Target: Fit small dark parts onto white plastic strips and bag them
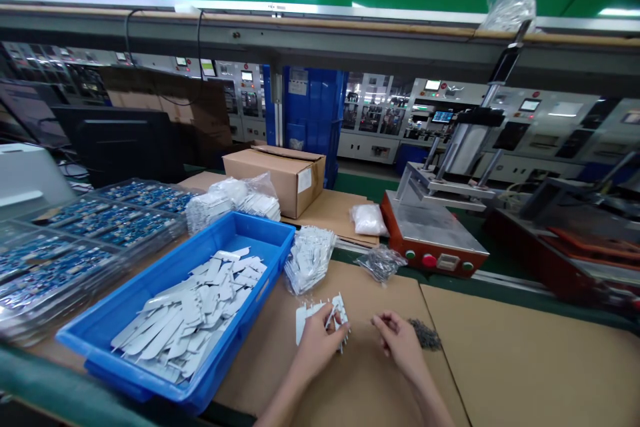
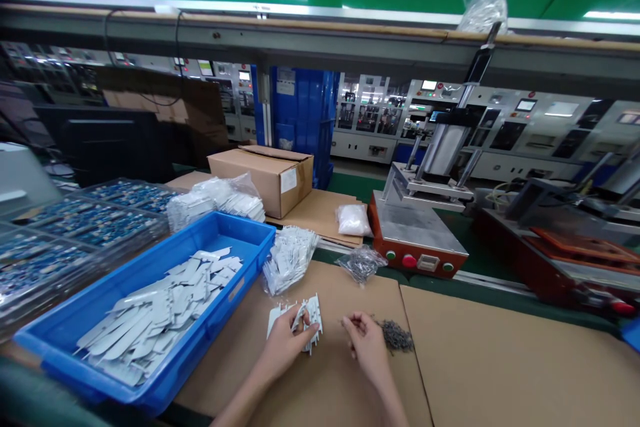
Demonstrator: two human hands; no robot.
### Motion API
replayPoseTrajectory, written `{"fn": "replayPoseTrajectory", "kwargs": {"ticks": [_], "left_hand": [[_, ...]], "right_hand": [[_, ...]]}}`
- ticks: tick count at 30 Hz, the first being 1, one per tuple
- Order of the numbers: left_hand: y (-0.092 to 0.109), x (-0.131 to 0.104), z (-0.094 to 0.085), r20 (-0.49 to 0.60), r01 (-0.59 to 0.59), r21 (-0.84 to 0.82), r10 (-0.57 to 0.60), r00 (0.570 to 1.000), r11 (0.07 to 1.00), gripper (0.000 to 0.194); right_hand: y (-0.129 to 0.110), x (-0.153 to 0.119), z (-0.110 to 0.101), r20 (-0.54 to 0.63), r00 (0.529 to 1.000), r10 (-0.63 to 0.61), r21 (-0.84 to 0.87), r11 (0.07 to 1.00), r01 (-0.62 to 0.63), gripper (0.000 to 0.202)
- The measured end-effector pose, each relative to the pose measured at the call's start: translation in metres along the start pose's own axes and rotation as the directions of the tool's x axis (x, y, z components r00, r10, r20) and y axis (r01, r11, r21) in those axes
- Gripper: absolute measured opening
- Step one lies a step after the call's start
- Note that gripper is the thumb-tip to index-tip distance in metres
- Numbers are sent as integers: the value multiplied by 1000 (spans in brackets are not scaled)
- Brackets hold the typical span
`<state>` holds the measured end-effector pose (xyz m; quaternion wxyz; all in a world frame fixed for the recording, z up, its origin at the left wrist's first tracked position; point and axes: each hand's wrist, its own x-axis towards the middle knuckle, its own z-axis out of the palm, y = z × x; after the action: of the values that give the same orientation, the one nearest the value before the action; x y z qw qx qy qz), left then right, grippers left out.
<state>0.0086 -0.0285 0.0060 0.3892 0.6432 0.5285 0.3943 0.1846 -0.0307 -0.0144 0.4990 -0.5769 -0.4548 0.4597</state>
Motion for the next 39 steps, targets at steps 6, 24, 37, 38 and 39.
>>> {"fn": "replayPoseTrajectory", "kwargs": {"ticks": [6,24,37,38,39], "left_hand": [[7,-5,3,82,-16,-24,17,997,1000,22],[8,-4,1,79,12,-13,-11,997,1000,25],[9,-5,2,134,-31,-164,53,990,986,26],[9,-6,3,143,-12,-191,40,989,981,28],[9,-7,3,164,29,-226,8,986,974,31]], "right_hand": [[-2,-6,16,107,994,11,136,990,-26,30],[-11,-7,0,131,989,74,195,976,-99,30],[-11,-16,29,121,982,-145,75,988,137,32],[-12,-16,29,107,982,-156,58,987,150,31],[-13,-17,29,92,982,-166,43,986,163,31]]}}
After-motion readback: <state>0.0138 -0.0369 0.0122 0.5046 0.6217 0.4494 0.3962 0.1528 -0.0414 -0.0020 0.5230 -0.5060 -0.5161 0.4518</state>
